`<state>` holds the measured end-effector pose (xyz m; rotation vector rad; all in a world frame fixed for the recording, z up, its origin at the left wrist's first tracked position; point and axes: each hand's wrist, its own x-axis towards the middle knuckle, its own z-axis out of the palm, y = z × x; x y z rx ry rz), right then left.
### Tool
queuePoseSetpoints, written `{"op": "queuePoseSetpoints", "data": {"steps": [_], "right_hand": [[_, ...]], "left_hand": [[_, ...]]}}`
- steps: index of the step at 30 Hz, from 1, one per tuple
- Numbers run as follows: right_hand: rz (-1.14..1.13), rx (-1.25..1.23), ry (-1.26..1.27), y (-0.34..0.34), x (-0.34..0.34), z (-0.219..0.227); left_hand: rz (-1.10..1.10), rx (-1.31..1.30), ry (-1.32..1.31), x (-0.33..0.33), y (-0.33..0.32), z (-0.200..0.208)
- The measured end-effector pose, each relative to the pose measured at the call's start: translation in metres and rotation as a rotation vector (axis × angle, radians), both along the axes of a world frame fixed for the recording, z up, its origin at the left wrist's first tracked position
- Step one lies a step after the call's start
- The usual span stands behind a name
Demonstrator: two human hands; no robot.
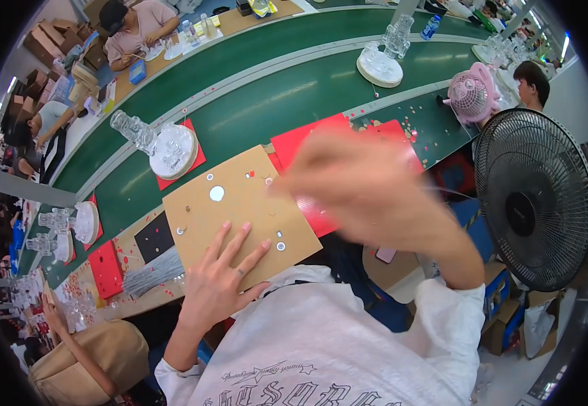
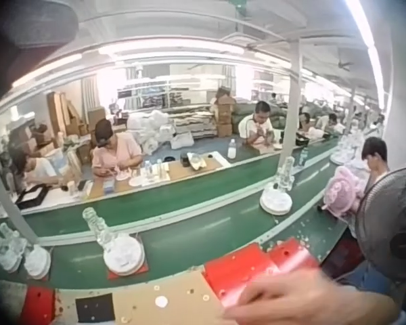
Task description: Assembling lighting components by inserting spacers into a panel and attaching it to a circular base on a factory assembly line.
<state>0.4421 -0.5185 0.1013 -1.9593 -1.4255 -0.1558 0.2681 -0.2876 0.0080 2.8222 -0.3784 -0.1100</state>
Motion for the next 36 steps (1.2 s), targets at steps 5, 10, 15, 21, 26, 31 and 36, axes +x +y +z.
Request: {"op": "queuePoseSetpoints", "data": {"steps": [5, 10, 15, 21, 26, 31, 36], "right_hand": [[0.145, -0.238, 0.044, 0.006, 0.003, -0.106], [0.256, -0.137, 0.143, 0.001, 0.011, -0.125], [0.37, -0.301, 0.042, 0.002, 0.023, -0.118], [0.417, -0.378, -0.104, 0.005, 0.026, -0.108], [0.463, -0.443, -0.132, 0.014, 0.024, -0.104], [0.471, -0.378, -0.15, 0.017, 0.027, -0.112], [0.508, -0.352, -0.133, 0.021, 0.033, -0.115]], "left_hand": [[0.056, 0.063, -0.057, 0.006, -0.011, -0.001], [0.115, 0.029, 0.023, 0.005, -0.012, -0.001], [0.151, 0.055, 0.054, 0.008, -0.018, 0.004], [0.145, 0.079, 0.076, 0.01, -0.019, 0.005], [0.103, 0.089, 0.079, 0.012, -0.015, 0.003], [0.088, 0.082, 0.066, 0.013, -0.009, 0.0], [0.067, 0.098, 0.057, 0.012, -0.006, -0.002]]}}
